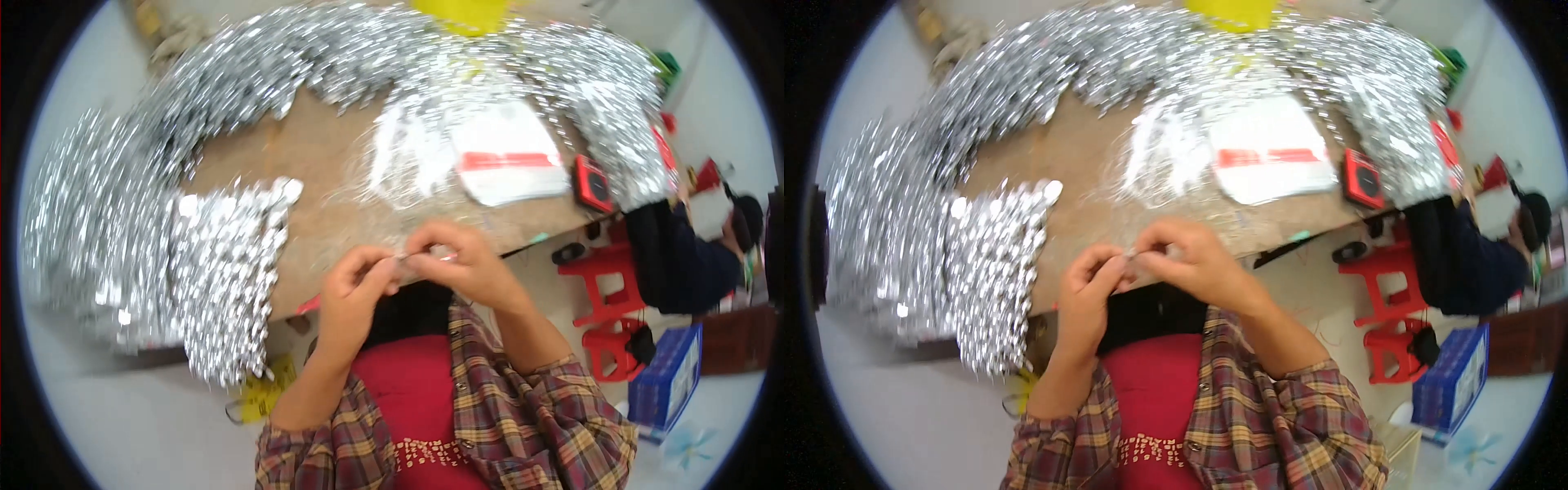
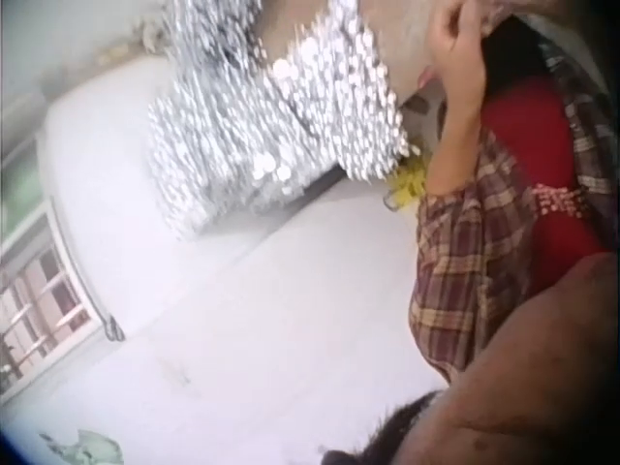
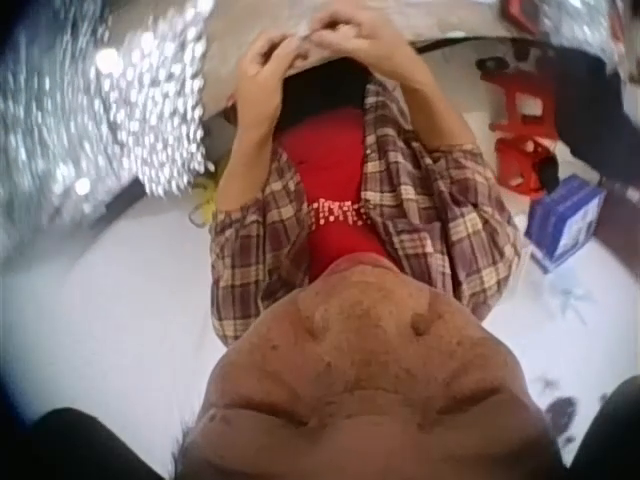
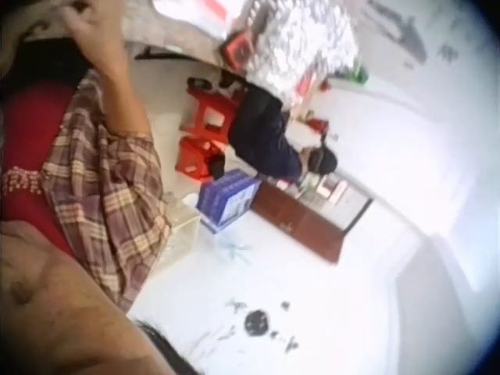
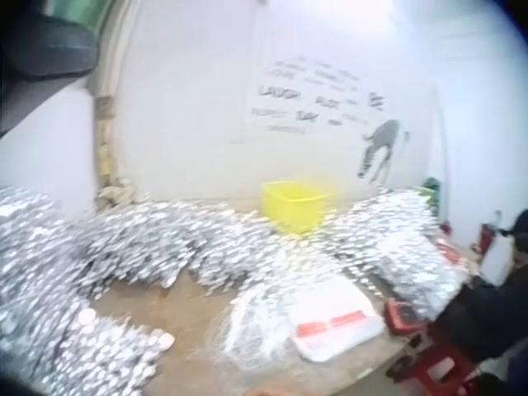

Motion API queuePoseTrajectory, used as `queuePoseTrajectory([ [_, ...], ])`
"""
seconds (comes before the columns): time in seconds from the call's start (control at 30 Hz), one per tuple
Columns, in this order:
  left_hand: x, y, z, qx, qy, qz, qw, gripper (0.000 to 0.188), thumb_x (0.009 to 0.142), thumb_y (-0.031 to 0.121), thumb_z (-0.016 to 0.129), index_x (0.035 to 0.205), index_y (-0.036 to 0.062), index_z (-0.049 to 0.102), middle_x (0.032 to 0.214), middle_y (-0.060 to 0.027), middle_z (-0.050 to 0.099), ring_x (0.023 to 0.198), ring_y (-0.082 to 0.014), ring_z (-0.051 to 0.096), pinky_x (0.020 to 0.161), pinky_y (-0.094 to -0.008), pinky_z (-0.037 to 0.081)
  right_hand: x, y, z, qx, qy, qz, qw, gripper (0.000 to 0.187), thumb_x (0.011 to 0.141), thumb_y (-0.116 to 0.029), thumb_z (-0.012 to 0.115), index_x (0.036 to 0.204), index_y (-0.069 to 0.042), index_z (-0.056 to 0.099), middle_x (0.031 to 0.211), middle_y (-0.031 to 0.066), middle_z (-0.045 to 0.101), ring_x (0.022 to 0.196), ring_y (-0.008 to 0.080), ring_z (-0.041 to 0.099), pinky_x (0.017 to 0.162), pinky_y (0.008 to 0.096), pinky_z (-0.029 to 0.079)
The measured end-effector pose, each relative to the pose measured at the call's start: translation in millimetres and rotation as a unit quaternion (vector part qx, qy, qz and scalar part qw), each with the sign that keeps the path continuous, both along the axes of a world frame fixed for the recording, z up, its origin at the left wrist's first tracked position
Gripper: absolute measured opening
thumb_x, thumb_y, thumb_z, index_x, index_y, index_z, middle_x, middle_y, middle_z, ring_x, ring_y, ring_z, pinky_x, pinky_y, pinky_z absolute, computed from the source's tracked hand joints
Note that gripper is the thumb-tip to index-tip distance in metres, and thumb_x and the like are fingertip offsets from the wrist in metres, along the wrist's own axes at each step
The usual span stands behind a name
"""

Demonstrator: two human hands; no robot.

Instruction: Arranging and packaging silver foil fringe decorations into plastic bags.

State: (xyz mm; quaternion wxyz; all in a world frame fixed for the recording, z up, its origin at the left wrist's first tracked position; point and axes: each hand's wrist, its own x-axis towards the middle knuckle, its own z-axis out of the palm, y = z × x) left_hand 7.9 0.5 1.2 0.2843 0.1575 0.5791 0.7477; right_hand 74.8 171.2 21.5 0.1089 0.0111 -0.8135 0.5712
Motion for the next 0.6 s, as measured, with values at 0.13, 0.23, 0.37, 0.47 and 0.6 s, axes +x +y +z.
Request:
queuePoseTrajectory([
  [0.13, 3, 0, -2, -0.015, 0.016, 0.004, 1.000, 0.011, 0.090, 0.008, 0.057, 0.095, -0.0013, 0.061, 0.079, -0.0037, 0.060, 0.068, -0.0077, 0.053, 0.064, -0.0206, 0.043, 3, 0, -7, -0.061, 0.005, -0.004, 0.998, 0.012, 0.084, -0.011, 0.062, 0.091, -0.001, 0.060, 0.084, 0.0042, 0.060, 0.080, 0.0122, 0.056, 0.072, 0.0262, 0.046],
  [0.23, 6, 6, 0, -0.009, 0.034, -0.003, 0.999, 0.009, 0.090, 0.008, 0.057, 0.091, -0.0001, 0.059, 0.077, -0.0033, 0.059, 0.066, -0.0073, 0.052, 0.062, -0.0195, 0.041, 6, -6, -8, -0.127, 0.016, -0.024, 0.992, 0.016, 0.085, -0.015, 0.063, 0.093, -0.001, 0.061, 0.088, 0.0065, 0.062, 0.083, 0.0126, 0.059, 0.072, 0.0272, 0.047],
  [0.37, 9, 15, 0, 0.010, 0.044, -0.010, 0.999, 0.009, 0.090, 0.010, 0.057, 0.089, 0.0007, 0.057, 0.073, -0.0027, 0.058, 0.064, -0.0069, 0.050, 0.060, -0.0186, 0.039, 14, 2, -9, -0.093, 0.050, -0.015, 0.994, 0.019, 0.084, -0.017, 0.064, 0.091, 0.000, 0.062, 0.084, 0.0091, 0.065, 0.078, 0.0151, 0.062, 0.068, 0.0288, 0.048],
  [0.47, 9, 18, 3, -0.006, 0.053, -0.010, 0.999, 0.009, 0.091, 0.010, 0.057, 0.089, 0.0008, 0.057, 0.073, -0.0025, 0.057, 0.064, -0.0068, 0.049, 0.062, -0.0188, 0.040, 20, 1, -3, -0.032, 0.065, -0.072, 0.995, 0.020, 0.083, -0.020, 0.065, 0.089, -0.001, 0.063, 0.075, 0.0101, 0.064, 0.069, 0.0172, 0.063, 0.064, 0.0293, 0.048],
  [0.6, 8, 25, 2, 0.048, 0.069, -0.063, 0.994, 0.008, 0.092, 0.009, 0.055, 0.090, 0.0013, 0.057, 0.070, -0.0009, 0.053, 0.063, -0.0068, 0.046, 0.065, -0.0208, 0.042, 36, 1, 5, 0.039, 0.115, -0.121, 0.985, 0.018, 0.082, -0.021, 0.065, 0.085, -0.003, 0.061, 0.070, 0.0106, 0.062, 0.063, 0.0223, 0.061, 0.059, 0.0309, 0.046],
])
